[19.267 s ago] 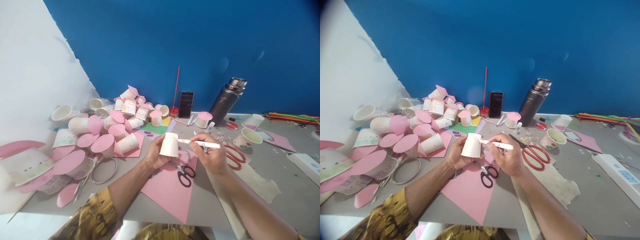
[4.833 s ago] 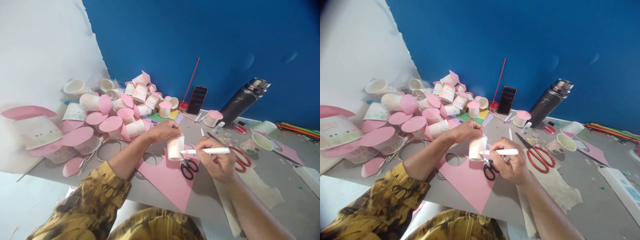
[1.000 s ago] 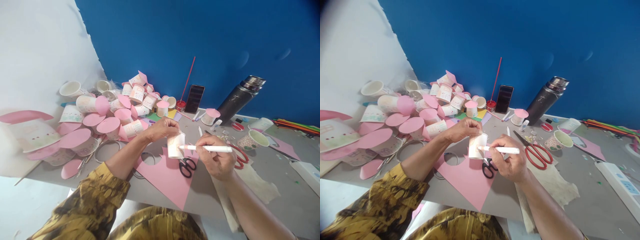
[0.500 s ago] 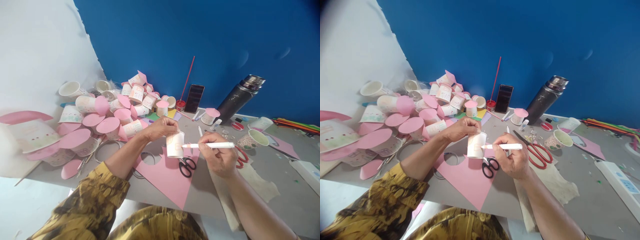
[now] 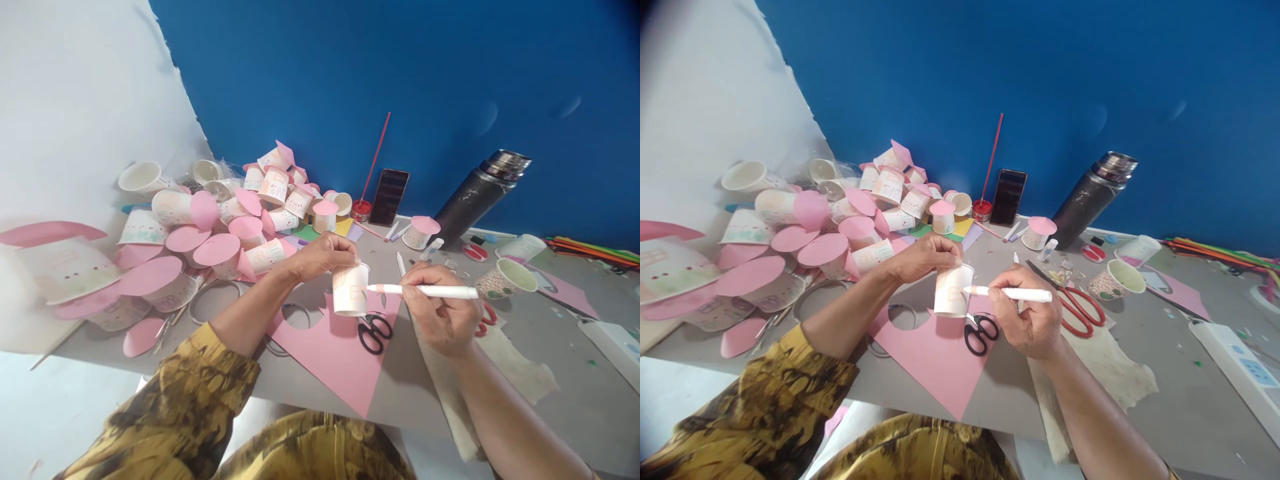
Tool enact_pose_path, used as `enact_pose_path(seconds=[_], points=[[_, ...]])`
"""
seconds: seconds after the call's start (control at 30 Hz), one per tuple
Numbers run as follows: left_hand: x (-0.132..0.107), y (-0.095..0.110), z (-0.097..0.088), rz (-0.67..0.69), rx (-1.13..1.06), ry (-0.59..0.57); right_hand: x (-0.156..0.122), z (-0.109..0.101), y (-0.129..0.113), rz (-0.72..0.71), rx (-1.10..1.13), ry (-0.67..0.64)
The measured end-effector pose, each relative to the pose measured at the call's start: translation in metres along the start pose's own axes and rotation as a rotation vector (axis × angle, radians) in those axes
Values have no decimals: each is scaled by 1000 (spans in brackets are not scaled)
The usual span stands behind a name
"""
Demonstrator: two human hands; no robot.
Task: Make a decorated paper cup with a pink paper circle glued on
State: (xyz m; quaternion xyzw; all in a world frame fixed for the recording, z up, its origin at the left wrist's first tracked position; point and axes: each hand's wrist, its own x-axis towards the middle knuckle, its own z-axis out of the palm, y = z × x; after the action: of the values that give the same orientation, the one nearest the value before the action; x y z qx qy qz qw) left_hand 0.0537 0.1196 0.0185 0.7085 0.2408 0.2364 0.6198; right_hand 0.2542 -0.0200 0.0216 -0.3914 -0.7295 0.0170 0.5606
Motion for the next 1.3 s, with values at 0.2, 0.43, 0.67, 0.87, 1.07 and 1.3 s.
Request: enact_pose_path(seconds=[0.2,0.43,0.67,0.87,1.07,1.3], points=[[-1,1,3,2,25,-10,0,2,-1,14,40,-62],[-1,2,4,-8,14,3,3,1,-4,10,33,-113],[-1,2,3,-6,26,9,3,-1,-6,43,80,-167],[-1,2,3,-11,26,18,4,-1,-7,67,55,-180],[-1,1,3,-6,28,25,4,0,-6,60,60,-175],[1,-2,1,-7,-54,45,1,-1,-5,94,32,-7]])
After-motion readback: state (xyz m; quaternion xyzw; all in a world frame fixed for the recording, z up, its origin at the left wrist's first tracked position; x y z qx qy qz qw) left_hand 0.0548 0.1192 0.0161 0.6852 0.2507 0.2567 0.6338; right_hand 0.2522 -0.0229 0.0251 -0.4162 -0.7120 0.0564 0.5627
